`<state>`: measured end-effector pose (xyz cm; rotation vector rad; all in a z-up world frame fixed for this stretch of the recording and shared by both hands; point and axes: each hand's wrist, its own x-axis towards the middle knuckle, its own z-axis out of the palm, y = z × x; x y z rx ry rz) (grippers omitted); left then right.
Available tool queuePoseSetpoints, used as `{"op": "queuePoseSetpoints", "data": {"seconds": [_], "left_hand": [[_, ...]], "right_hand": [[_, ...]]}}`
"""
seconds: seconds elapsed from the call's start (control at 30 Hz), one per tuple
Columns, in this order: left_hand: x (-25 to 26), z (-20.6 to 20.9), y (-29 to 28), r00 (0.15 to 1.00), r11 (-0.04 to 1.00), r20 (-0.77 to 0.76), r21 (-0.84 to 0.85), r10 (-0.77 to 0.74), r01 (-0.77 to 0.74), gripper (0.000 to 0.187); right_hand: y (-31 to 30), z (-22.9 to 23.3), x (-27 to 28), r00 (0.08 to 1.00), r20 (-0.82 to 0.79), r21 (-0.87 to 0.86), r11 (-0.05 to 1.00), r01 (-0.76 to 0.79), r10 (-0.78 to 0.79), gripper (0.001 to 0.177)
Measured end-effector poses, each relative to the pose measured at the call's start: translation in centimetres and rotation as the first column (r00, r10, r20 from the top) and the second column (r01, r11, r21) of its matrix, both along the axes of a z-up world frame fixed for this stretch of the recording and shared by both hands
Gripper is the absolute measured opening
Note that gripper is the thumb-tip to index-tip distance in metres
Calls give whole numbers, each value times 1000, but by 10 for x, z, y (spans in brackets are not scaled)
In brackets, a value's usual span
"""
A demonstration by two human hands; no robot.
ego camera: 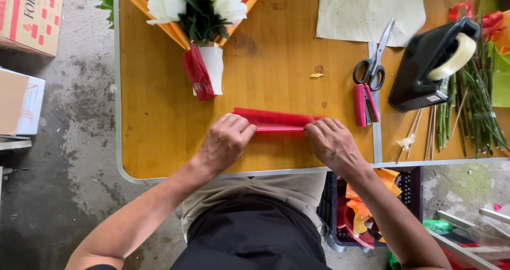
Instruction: The person folds a sheet of red paper into a narrow strip and wraps it around the base of a bouquet of white and red flowers. They then use a tape dispenser to secure the red paper in place.
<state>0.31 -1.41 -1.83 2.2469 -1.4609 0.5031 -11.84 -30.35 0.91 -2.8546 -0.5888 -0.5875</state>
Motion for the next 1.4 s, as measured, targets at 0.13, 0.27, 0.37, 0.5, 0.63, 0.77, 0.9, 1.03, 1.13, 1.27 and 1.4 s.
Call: {"op": "queuePoseSetpoints", "data": {"seconds": [0.13,0.27,0.37,0.5,0.63,0.77,0.9,1.03,1.13,1.27,1.4], "left_hand": [[14,67,10,911,992,-410,90,-45,90,12],[35,94,6,432,972,-900,56,-49,228,11],[40,89,0,333,969,-943,62,-23,241,11],[38,63,-2,607,972,-791,73,-81,225,6],[31,36,11,855,964,-474,41,-212,262,5],[26,29,14,934,950,-178,-19,-311,313,25],[28,29,15,921,935,-162,-45,-354,352,28],[32,24,18,909,932,-209,-78,-362,354,27],[32,24,20,899,932,-247,-100,-363,349,23],[31,28,18,908,938,-233,-88,-348,337,17],[30,8,17,921,943,-201,-87,-333,321,19]], "right_hand": [[3,37,-12,972,-231,252,964,89,-30,12],[-4,84,-6,750,-655,504,793,342,92,23],[-5,91,3,606,-781,479,766,428,150,23],[-10,68,2,755,-647,478,828,293,106,12],[-15,36,-13,882,-472,329,927,180,-4,7],[-17,6,-26,991,-137,152,988,13,8,12],[-12,21,-28,994,-74,106,992,-68,76,16],[-11,38,-28,988,-87,101,988,-121,130,17],[-10,45,-29,986,-84,65,989,-136,141,15],[-12,46,-31,985,-108,52,990,-130,135,16],[-11,46,-35,981,-158,60,993,-101,110,20]]}}
